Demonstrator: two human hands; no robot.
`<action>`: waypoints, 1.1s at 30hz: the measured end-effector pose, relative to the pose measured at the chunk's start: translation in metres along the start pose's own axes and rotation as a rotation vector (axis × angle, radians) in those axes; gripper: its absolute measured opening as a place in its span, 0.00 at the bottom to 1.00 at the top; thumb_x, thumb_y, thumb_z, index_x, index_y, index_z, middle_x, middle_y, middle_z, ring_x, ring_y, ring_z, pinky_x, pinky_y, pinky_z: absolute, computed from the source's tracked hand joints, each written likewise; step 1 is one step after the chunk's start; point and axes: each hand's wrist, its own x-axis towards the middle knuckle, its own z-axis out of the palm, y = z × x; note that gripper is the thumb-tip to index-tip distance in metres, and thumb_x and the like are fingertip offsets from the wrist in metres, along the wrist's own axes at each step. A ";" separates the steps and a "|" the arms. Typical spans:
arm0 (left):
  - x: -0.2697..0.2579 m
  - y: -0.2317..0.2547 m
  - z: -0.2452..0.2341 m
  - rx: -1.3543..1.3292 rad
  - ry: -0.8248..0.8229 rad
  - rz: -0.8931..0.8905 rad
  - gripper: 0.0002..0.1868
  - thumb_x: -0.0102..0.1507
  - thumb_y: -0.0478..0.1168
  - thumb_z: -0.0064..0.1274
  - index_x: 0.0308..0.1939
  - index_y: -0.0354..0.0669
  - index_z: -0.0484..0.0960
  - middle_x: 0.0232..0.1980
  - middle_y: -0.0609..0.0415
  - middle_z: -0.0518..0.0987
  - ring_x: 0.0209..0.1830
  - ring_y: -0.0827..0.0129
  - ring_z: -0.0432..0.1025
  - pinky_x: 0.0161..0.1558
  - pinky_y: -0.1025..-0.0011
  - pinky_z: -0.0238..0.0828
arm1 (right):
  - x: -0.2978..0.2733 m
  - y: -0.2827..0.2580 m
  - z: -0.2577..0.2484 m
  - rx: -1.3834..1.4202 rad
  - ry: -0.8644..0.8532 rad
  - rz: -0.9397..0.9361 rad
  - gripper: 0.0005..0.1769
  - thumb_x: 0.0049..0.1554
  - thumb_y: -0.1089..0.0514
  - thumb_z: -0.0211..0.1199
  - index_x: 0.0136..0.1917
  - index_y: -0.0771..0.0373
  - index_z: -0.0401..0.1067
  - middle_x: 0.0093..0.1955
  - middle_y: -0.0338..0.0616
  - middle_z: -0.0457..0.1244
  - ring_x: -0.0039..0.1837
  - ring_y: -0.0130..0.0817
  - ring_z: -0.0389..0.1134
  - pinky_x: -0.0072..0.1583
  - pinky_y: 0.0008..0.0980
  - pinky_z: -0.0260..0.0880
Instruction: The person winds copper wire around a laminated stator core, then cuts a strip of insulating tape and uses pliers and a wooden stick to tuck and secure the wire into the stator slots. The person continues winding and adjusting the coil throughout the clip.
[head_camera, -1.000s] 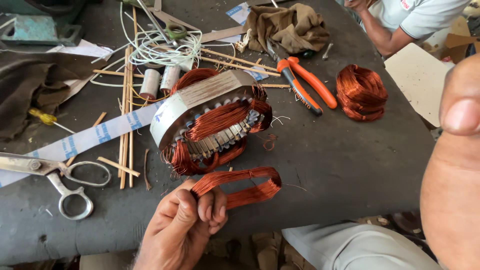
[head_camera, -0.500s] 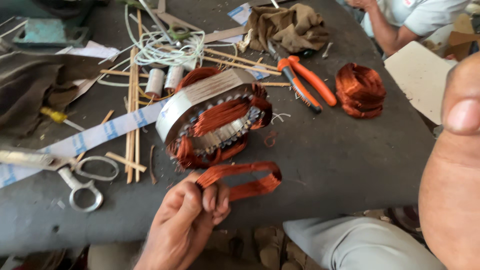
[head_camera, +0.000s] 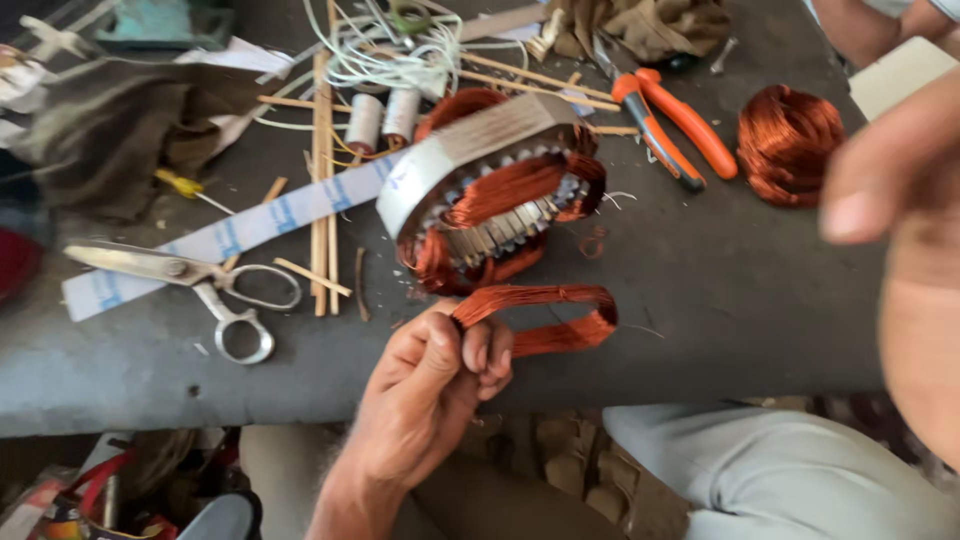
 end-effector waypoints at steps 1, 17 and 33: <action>0.001 0.001 0.002 -0.019 0.003 0.000 0.15 0.76 0.46 0.43 0.39 0.40 0.71 0.41 0.54 0.69 0.44 0.67 0.63 0.44 0.69 0.59 | 0.001 -0.018 0.002 0.018 -0.063 -0.113 0.14 0.54 0.52 0.72 0.45 0.60 0.70 0.54 0.43 0.66 0.55 0.29 0.67 0.58 0.27 0.69; 0.004 0.009 0.081 -0.012 0.259 0.068 0.20 0.74 0.52 0.40 0.36 0.40 0.72 0.42 0.48 0.79 0.41 0.69 0.65 0.46 0.70 0.62 | -0.033 -0.078 0.079 -0.484 -0.407 -0.584 0.21 0.52 0.52 0.70 0.58 0.60 0.73 0.73 0.55 0.55 0.71 0.56 0.58 0.66 0.54 0.58; 0.010 0.084 0.120 1.456 0.399 0.590 0.16 0.69 0.48 0.53 0.42 0.37 0.84 0.36 0.55 0.82 0.34 0.71 0.73 0.38 0.74 0.69 | -0.027 -0.076 0.071 -0.341 -0.329 -0.437 0.11 0.58 0.57 0.66 0.53 0.61 0.77 0.67 0.51 0.60 0.65 0.50 0.64 0.60 0.44 0.66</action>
